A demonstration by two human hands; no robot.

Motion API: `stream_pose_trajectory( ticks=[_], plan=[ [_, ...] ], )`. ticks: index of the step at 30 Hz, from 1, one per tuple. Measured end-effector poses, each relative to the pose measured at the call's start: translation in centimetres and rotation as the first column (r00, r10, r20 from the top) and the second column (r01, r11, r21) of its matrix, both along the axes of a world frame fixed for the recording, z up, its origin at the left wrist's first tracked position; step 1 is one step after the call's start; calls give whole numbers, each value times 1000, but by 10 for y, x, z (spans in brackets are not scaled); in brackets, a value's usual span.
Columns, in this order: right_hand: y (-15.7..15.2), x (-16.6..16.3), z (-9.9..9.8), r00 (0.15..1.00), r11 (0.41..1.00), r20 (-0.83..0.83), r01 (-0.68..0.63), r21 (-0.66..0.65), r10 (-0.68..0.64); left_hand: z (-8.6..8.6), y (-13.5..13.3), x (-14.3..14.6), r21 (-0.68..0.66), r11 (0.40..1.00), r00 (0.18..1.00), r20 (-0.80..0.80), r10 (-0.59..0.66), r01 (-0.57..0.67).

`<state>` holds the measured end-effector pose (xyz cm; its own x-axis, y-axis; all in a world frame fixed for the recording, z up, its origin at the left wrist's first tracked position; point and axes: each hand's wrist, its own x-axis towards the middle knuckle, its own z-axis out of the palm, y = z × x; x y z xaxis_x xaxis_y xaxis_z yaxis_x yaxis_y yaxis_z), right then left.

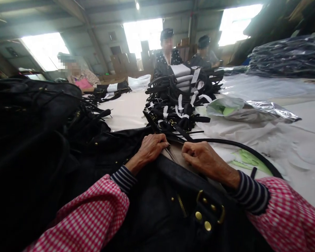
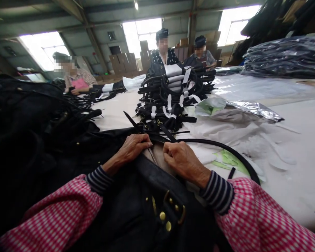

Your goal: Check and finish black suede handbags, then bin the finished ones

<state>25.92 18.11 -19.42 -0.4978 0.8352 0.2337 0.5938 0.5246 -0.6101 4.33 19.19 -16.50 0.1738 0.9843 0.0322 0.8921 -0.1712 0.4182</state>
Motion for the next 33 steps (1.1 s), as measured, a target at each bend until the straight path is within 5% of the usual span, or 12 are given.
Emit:
stream_pose_trajectory(
  ticks=[19, 33],
  plan=[
    [-8, 0, 9, 999, 999, 52, 0, -54, 3, -2, -2, 3, 33, 999, 999, 14, 40, -40],
    [1, -9, 10, 985, 996, 174, 37, -87, -21, -1, 2, -7, 31, 993, 993, 36, -111, 110]
  ],
)
